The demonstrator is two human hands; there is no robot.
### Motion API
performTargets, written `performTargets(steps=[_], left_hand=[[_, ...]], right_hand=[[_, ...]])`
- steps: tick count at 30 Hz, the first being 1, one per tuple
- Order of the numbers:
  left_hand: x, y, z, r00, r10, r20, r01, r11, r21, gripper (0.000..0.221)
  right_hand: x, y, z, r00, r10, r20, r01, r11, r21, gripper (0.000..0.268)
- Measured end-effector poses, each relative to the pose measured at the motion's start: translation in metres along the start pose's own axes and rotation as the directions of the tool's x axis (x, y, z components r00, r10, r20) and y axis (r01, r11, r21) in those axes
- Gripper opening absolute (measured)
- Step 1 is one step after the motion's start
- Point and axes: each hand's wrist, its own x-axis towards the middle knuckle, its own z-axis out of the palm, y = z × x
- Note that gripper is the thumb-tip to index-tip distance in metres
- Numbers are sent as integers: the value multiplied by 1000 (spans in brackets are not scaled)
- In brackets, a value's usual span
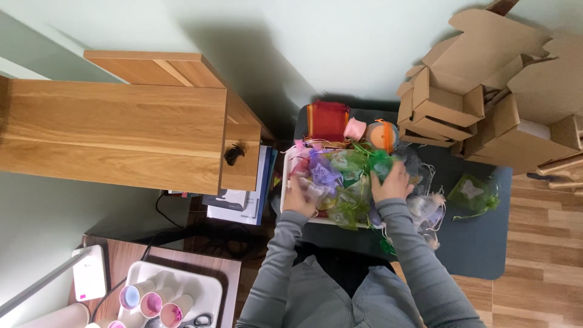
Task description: The recorder is sorting and organizing various colored organza gift bags on a small table.
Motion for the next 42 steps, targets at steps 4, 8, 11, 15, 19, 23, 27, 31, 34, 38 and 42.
performTargets(steps=[4,8,11,15,19,23,27,31,34,38,42], left_hand=[[-4,34,-25,997,32,64,-41,989,144,91],[-1,13,-20,991,28,129,-43,993,114,81],[1,27,-35,991,-18,129,6,996,91,69],[9,44,-63,989,-135,63,136,991,-8,46],[15,52,-75,964,-257,-64,258,966,8,57],[29,31,-59,917,-367,-155,383,918,97,71],[48,31,-47,942,-141,-306,174,981,84,69],[71,-12,-12,949,-254,-184,276,956,103,52],[73,-14,-7,976,-153,-157,195,931,308,46],[58,20,-17,968,-98,-231,187,896,403,56],[39,76,-27,955,28,-294,126,863,490,80]], right_hand=[[2,12,15,994,-109,17,110,981,-160,73],[0,15,11,980,-193,53,201,941,-274,70],[1,14,-2,978,-195,67,206,945,-253,73],[1,15,-16,983,-178,39,182,975,-126,77],[-9,10,-26,985,-174,22,175,981,-79,75],[-13,4,-31,987,-163,-2,163,984,-69,72],[-16,6,-31,986,-164,-16,163,985,-53,71],[-21,8,-34,980,-192,-56,191,981,-25,68],[-24,10,-43,982,-179,-61,179,984,3,64],[-17,35,-55,968,-212,-134,221,974,57,55],[-3,74,-74,940,-257,-225,285,953,104,43]])
